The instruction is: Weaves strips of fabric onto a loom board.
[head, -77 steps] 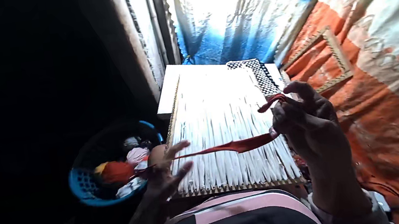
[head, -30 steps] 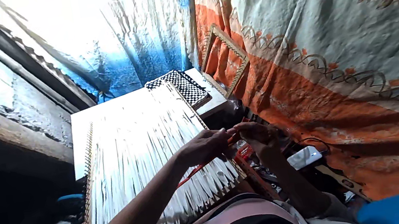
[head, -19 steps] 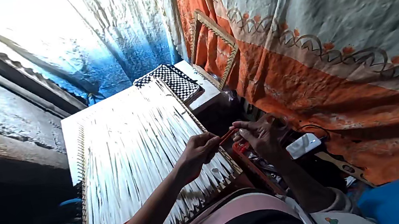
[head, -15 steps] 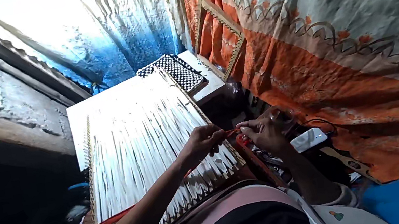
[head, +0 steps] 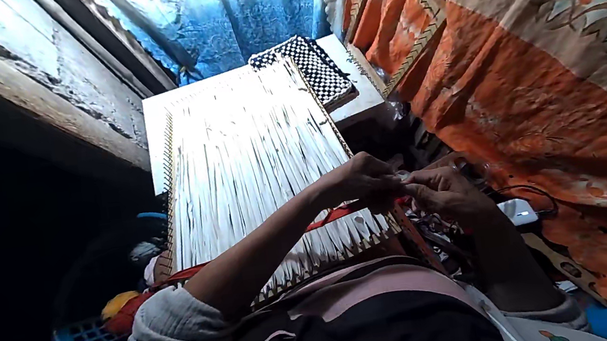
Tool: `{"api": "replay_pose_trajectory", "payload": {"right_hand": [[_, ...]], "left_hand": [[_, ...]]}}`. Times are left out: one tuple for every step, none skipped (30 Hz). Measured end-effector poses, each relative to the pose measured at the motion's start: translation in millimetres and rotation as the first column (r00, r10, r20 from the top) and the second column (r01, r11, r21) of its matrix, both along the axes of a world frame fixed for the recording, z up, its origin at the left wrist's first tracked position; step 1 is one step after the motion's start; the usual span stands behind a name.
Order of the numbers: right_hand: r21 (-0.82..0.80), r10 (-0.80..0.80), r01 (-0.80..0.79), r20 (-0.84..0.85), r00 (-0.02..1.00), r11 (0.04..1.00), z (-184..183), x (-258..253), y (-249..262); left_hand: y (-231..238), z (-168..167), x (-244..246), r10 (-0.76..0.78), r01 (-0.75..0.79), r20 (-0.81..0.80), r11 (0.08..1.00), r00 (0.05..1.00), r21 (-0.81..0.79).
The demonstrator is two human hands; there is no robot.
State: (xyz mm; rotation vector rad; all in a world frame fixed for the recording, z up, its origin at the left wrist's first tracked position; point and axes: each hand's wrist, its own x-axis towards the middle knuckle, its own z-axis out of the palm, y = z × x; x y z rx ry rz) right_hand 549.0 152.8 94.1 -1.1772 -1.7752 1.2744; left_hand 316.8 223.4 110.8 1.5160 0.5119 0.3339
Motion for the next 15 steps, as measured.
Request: {"api": "replay_pose_trajectory", "payload": {"right_hand": [[0.000, -0.010, 0.010, 0.007, 1.000, 1.000, 0, 5, 0], [0.002, -0.029, 0.029, 0.008, 1.000, 1.000, 0, 9, 0], [0.014, -0.055, 0.055, 0.005, 0.998, 0.998, 1, 12, -1], [0.025, -0.079, 0.078, 0.002, 0.997, 0.997, 2, 15, -1], [0.032, -0.091, 0.091, -0.008, 0.996, 0.995, 4, 18, -2], [0.041, -0.096, 0.097, -0.023, 0.995, 0.994, 6, 20, -3], [0.060, -0.096, 0.098, -0.038, 0.995, 0.993, 9, 22, -4], [0.086, -0.087, 0.093, -0.069, 0.994, 0.992, 11, 22, -5], [0.124, -0.062, 0.077, -0.116, 0.991, 0.989, 12, 23, -6], [0.168, -0.033, 0.060, -0.158, 0.987, 0.984, 14, 24, -6], [0.221, 0.000, 0.040, -0.181, 0.984, 0.975, 15, 25, -5], [0.276, 0.025, 0.030, -0.192, 0.981, 0.961, 16, 25, -4], [0.326, 0.039, 0.026, -0.192, 0.981, 0.945, 18, 26, -3], [0.364, 0.041, 0.031, -0.187, 0.981, 0.931, 19, 26, -2], [0.392, 0.032, 0.044, -0.187, 0.982, 0.919, 18, 27, 0]], "left_hand": [[2, -4, -5, -0.032, 0.032, -0.014, 0.999, 0.999, -0.029], [4, -8, -12, -0.069, 0.068, -0.028, 0.996, 0.997, -0.051], [6, -14, -19, -0.100, 0.097, -0.053, 0.993, 0.994, -0.066], [8, -20, -27, -0.129, 0.123, -0.080, 0.989, 0.988, -0.082], [10, -28, -34, -0.151, 0.141, -0.096, 0.984, 0.984, -0.106], [11, -37, -39, -0.170, 0.154, -0.096, 0.976, 0.981, -0.154], [11, -42, -42, -0.180, 0.157, -0.089, 0.962, 0.980, -0.224], [11, -47, -44, -0.181, 0.155, -0.068, 0.945, 0.981, -0.287], [12, -49, -44, -0.186, 0.161, -0.043, 0.925, 0.982, -0.344], [11, -47, -44, -0.189, 0.164, -0.031, 0.915, 0.982, -0.368], [10, -45, -44, -0.196, 0.173, -0.023, 0.909, 0.980, -0.380], [8, -40, -43, -0.194, 0.170, -0.022, 0.905, 0.981, -0.390], [8, -37, -41, -0.201, 0.181, -0.010, 0.898, 0.979, -0.401], [9, -36, -39, -0.227, 0.211, 0.010, 0.888, 0.974, -0.409], [10, -35, -37, -0.248, 0.238, 0.028, 0.883, 0.968, -0.405]]}}
